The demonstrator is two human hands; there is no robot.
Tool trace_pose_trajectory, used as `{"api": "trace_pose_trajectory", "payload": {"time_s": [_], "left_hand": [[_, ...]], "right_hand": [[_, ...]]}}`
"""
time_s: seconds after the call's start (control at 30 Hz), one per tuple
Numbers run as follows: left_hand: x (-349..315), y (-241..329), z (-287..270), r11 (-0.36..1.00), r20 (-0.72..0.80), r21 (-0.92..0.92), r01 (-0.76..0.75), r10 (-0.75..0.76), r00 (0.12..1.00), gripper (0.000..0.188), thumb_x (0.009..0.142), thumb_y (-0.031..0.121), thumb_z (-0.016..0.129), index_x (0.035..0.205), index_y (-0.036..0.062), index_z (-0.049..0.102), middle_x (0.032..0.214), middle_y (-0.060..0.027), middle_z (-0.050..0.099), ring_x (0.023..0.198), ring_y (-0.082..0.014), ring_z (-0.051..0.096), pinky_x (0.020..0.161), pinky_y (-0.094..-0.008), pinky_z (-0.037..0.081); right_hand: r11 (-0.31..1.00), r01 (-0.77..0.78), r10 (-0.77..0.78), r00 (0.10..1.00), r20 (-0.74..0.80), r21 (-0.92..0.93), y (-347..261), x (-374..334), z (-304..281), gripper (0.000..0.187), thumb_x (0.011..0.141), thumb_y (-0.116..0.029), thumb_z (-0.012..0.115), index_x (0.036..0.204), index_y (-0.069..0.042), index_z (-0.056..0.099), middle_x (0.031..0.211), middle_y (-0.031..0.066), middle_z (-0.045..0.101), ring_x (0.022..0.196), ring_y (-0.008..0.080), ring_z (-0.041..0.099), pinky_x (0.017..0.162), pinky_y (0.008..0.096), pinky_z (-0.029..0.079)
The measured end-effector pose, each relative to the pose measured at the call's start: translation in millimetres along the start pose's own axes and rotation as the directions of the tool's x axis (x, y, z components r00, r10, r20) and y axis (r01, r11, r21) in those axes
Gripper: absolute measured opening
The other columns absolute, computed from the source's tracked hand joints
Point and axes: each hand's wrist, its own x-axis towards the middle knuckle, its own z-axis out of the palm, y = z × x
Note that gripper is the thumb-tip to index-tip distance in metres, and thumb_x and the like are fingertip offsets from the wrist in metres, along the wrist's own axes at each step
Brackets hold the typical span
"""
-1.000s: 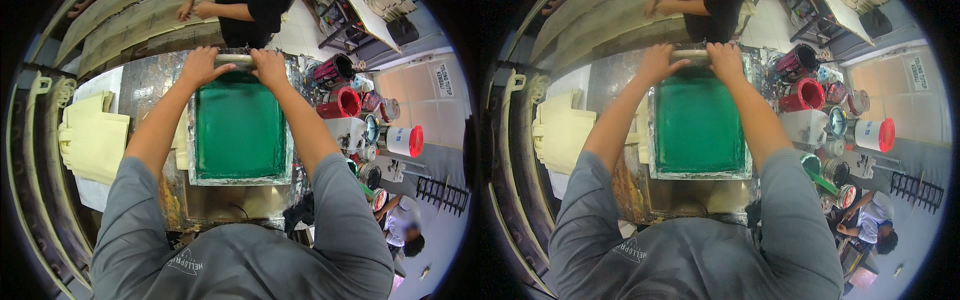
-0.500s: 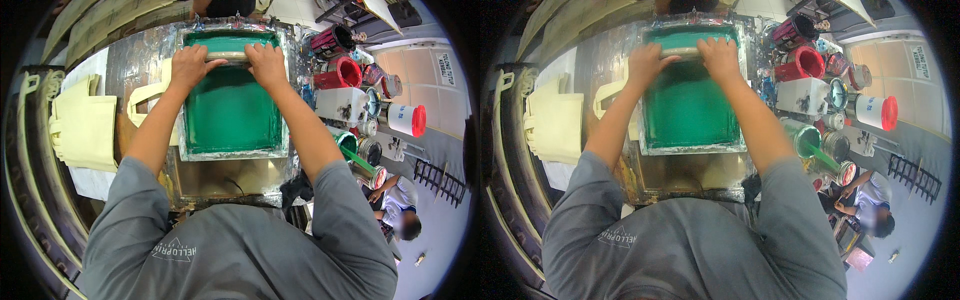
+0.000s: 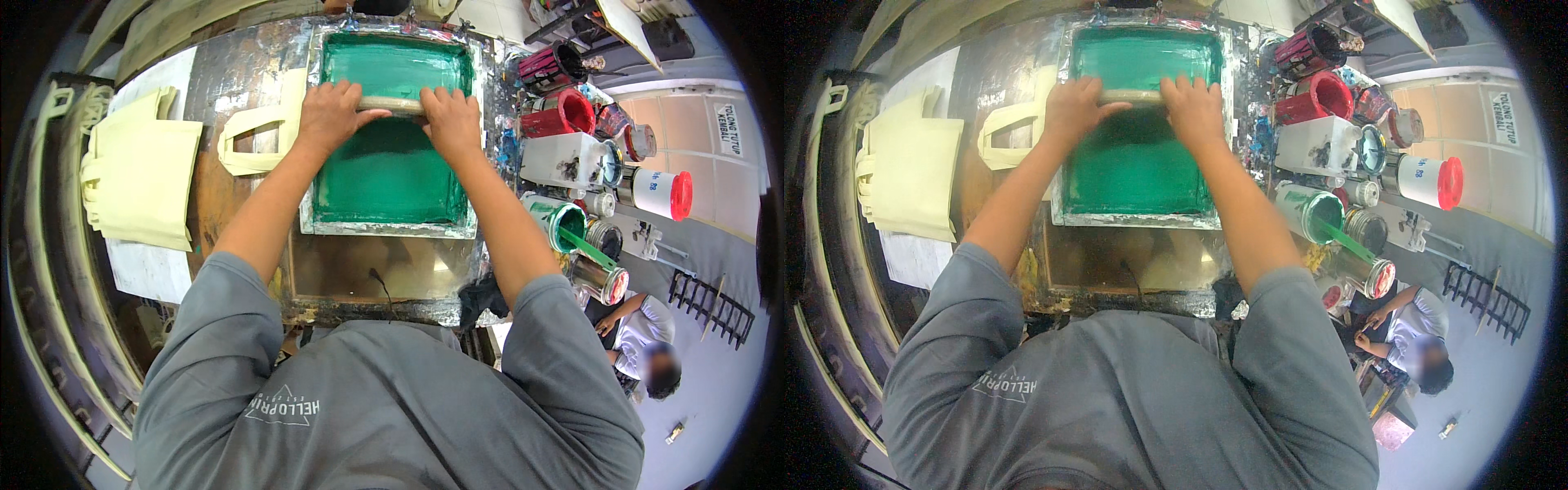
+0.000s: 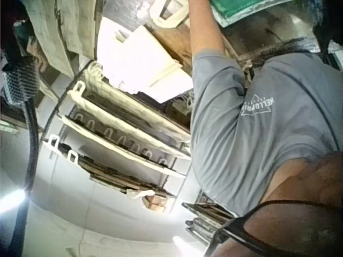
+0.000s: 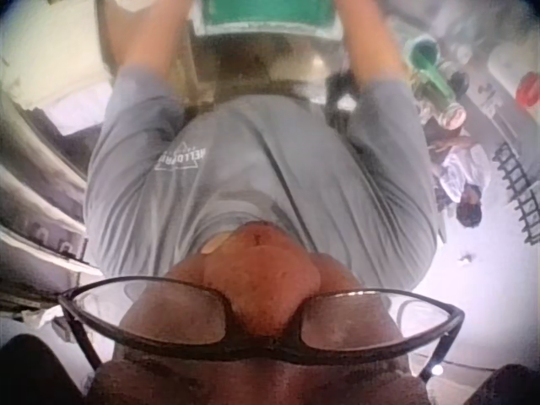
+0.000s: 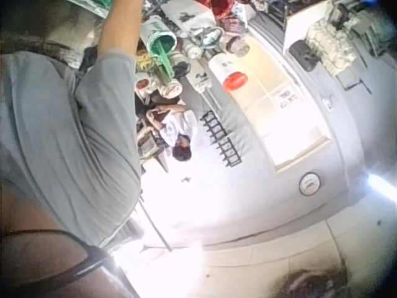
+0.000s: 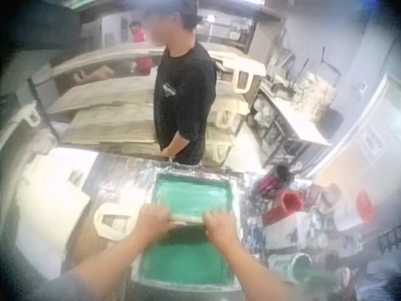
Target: The person performs screen printing on yellow tote bags by placing each bag onto a printing plate, lowering the screen frame, and using a squeegee to apply green ink across the design.
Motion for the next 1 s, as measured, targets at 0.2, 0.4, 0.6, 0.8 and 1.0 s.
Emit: {"api": "trace_pose_trajectory", "payload": {"time_s": [0.2, 0.4, 0.6, 0.8, 1.0], "left_hand": [[-44.6, 25.1, -33.6, 1.0, 0.096, -0.03, -0.002, 0.004, 0.995, 0.063, 0.081, 0.072, 0.073, 0.077, 0.0107, 0.062, 0.075, -0.0077, 0.062, 0.068, -0.0299, 0.063, 0.064, -0.0424, 0.049], [-110.2, 59.3, -70.2, 0.995, 0.124, -0.093, 0.018, -0.006, 0.992, 0.062, 0.082, 0.07, 0.074, 0.078, 0.0094, 0.061, 0.077, -0.0077, 0.06, 0.07, -0.0312, 0.062, 0.066, -0.0428, 0.049], [-94.9, 56.8, -74.1, 0.992, 0.399, -0.07, 0.107, -0.07, 0.914, 0.063, 0.084, 0.069, 0.074, 0.09, 0.0071, 0.066, 0.088, -0.0107, 0.064, 0.082, -0.0306, 0.063, 0.073, -0.0427, 0.05], [-152.3, 63.0, -133.9, 0.94, -0.116, -0.309, 0.144, -0.188, 0.975, 0.093, 0.08, 0.063, 0.082, 0.144, 0.0007, 0.057, 0.114, -0.0135, 0.061, 0.113, -0.0326, 0.055, 0.097, -0.0528, 0.042], [-240.9, 14.9, -103.2, 0.897, 0.382, -0.138, 0.421, -0.344, 0.858, 0.086, 0.07, 0.056, 0.089, 0.142, 0.0149, 0.068, 0.107, -0.0065, 0.058, 0.105, -0.0293, 0.052, 0.095, -0.0479, 0.037]], "right_hand": [[1.0, -0.017, 0.015, 0.996, 0.085, 0.019, -27.8, -53.6, -23.5, 0.051, 0.074, -0.024, 0.088, 0.117, -0.017, 0.061, 0.105, 0.0044, 0.065, 0.102, 0.0281, 0.063, 0.083, 0.0463, 0.045], [0.999, -0.013, 0.01, 0.997, 0.08, 0.046, -61.9, -127.4, -34.8, 0.053, 0.071, -0.021, 0.089, 0.116, -0.017, 0.06, 0.103, 0.0041, 0.063, 0.099, 0.0275, 0.062, 0.081, 0.045, 0.044], [0.999, 0.015, -0.021, 0.993, 0.112, 0.049, -54.0, -116.1, -43.0, 0.053, 0.077, -0.025, 0.087, 0.123, -0.018, 0.062, 0.101, 0.0049, 0.066, 0.096, 0.029, 0.064, 0.083, 0.045, 0.044], [0.996, -0.083, 0.078, 0.983, 0.164, 0.028, -82.6, -170.5, -46.9, 0.055, 0.08, -0.033, 0.087, 0.125, -0.015, 0.062, 0.111, 0.0078, 0.061, 0.108, 0.0287, 0.058, 0.092, 0.0481, 0.042], [0.988, -0.07, 0.06, 0.995, 0.079, 0.136, -94.9, -180.3, -47.1, 0.054, 0.086, -0.046, 0.08, 0.121, -0.008, 0.065, 0.108, 0.0103, 0.059, 0.105, 0.0295, 0.054, 0.097, 0.0482, 0.039]]}}
